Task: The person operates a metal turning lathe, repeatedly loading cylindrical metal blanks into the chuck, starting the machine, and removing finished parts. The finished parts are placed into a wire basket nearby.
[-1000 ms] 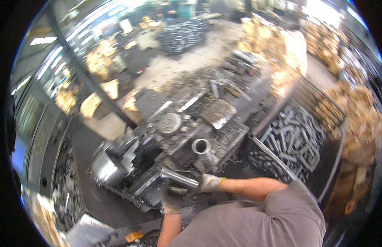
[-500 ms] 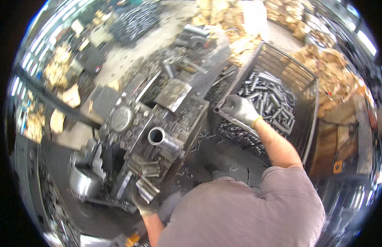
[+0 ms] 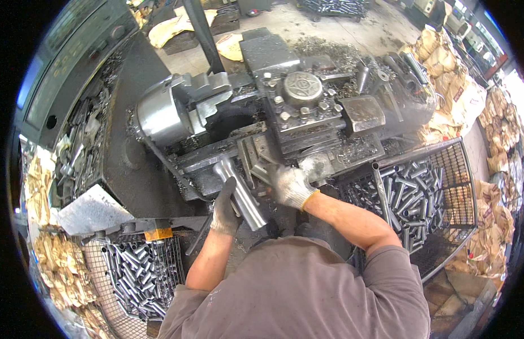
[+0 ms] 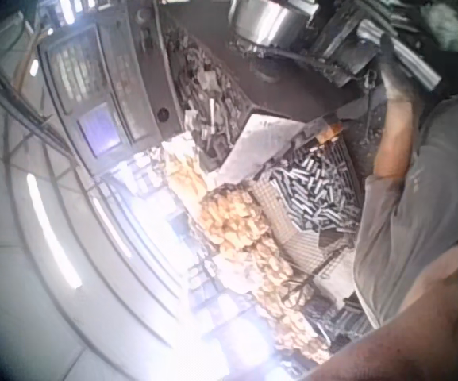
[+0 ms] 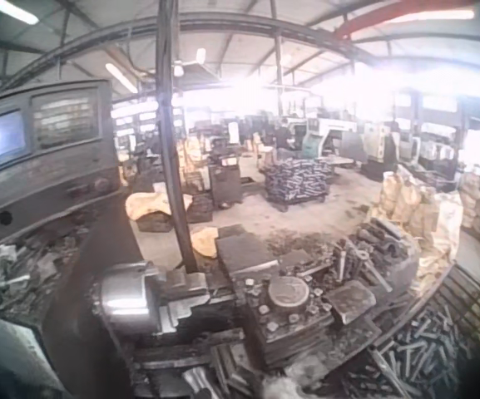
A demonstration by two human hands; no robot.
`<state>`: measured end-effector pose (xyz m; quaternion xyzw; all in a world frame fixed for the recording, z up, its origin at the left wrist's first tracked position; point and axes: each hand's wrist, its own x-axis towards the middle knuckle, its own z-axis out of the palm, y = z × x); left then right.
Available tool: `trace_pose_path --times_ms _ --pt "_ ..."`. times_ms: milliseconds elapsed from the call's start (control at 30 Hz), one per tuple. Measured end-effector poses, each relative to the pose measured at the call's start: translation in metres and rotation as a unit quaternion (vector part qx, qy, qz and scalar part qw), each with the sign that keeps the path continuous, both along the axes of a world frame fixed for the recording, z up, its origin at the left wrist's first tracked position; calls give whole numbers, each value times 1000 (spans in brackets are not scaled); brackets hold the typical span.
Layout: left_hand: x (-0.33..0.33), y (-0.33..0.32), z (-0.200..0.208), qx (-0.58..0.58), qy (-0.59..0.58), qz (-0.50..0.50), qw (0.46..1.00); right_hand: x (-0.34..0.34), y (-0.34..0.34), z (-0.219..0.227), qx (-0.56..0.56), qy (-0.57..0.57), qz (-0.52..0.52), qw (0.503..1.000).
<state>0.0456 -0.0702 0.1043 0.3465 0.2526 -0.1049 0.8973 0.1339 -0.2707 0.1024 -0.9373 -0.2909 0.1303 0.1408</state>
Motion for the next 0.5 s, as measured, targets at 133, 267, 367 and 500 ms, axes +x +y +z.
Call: trace_pose_path --times_ms 133,267,367,500 --pt "12 43 -24 40 -54 48 997 23 8 -28 101 -79 25 991" --pt "30 41 5 172 -97 170 965 45 12 61 302 286 -100 904" --pt "43 20 9 92 -150 192 965 49 55 87 122 308 -31 943" --pt "70 -11 84 52 -331 109 936 48 55 91 287 277 -117 909"
